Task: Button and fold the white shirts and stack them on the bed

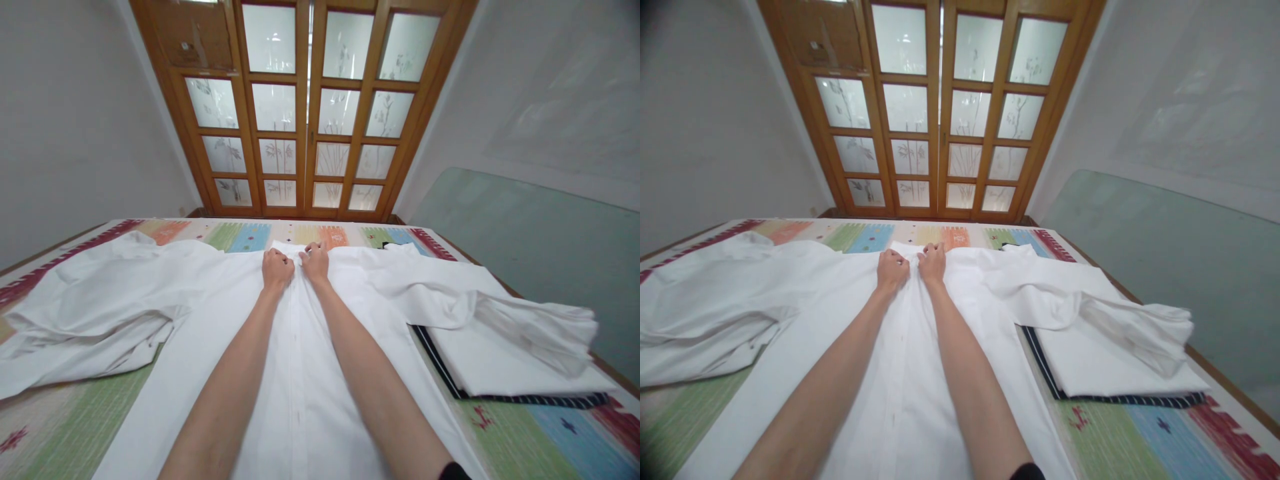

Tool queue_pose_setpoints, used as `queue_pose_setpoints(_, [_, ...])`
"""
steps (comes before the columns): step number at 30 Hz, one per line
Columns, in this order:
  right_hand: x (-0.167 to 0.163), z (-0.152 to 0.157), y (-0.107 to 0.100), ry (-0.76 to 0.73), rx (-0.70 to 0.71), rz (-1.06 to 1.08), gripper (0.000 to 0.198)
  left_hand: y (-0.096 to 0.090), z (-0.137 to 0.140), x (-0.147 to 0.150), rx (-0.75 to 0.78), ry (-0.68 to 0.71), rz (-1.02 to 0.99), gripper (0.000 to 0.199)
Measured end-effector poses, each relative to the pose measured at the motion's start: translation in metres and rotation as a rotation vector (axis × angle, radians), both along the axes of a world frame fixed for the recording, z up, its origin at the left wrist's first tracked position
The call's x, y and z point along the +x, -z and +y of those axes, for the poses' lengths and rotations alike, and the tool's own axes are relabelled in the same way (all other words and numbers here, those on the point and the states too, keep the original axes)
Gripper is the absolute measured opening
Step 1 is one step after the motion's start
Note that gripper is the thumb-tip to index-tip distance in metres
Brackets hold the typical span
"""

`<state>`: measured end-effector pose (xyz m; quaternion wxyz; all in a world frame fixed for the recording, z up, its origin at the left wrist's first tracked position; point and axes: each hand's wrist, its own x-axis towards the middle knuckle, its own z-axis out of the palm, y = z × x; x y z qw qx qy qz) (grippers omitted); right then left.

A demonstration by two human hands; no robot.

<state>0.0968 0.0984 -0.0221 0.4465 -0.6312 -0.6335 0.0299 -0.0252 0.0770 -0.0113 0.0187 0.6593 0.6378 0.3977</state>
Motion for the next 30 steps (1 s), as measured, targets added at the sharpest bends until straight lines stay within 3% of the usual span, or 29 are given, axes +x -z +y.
queue_pose_setpoints(2, [-0.001, -0.003, -0.004, 0.014, -0.016, -0.08, 0.01, 0.0, -0.001, 0.0, -0.054, -0.016, 0.034, 0.022])
queue_pose_setpoints(7, [-0.004, -0.01, -0.012, -0.003, -0.054, -0.25, 0.019, -0.002, -0.004, 0.0, -0.013, -0.036, 0.149, 0.033])
queue_pose_setpoints(14, [-0.006, -0.018, -0.015, 0.02, -0.264, -0.325, 0.031, -0.005, -0.012, -0.002, -0.236, -0.03, 0.372, 0.045])
queue_pose_setpoints(18, [-0.007, -0.025, -0.015, -0.024, -0.344, -0.332, 0.039, -0.004, -0.014, -0.004, -0.306, 0.007, 0.401, 0.049])
queue_pose_setpoints(26, [-0.001, -0.055, -0.015, -0.147, -0.48, -0.506, 0.059, -0.006, -0.018, -0.006, -0.276, -0.055, 0.405, 0.047])
queue_pose_setpoints(30, [0.005, -0.076, -0.016, -0.195, -0.491, -0.56, 0.059, -0.011, -0.027, -0.003, -0.276, -0.093, 0.399, 0.04])
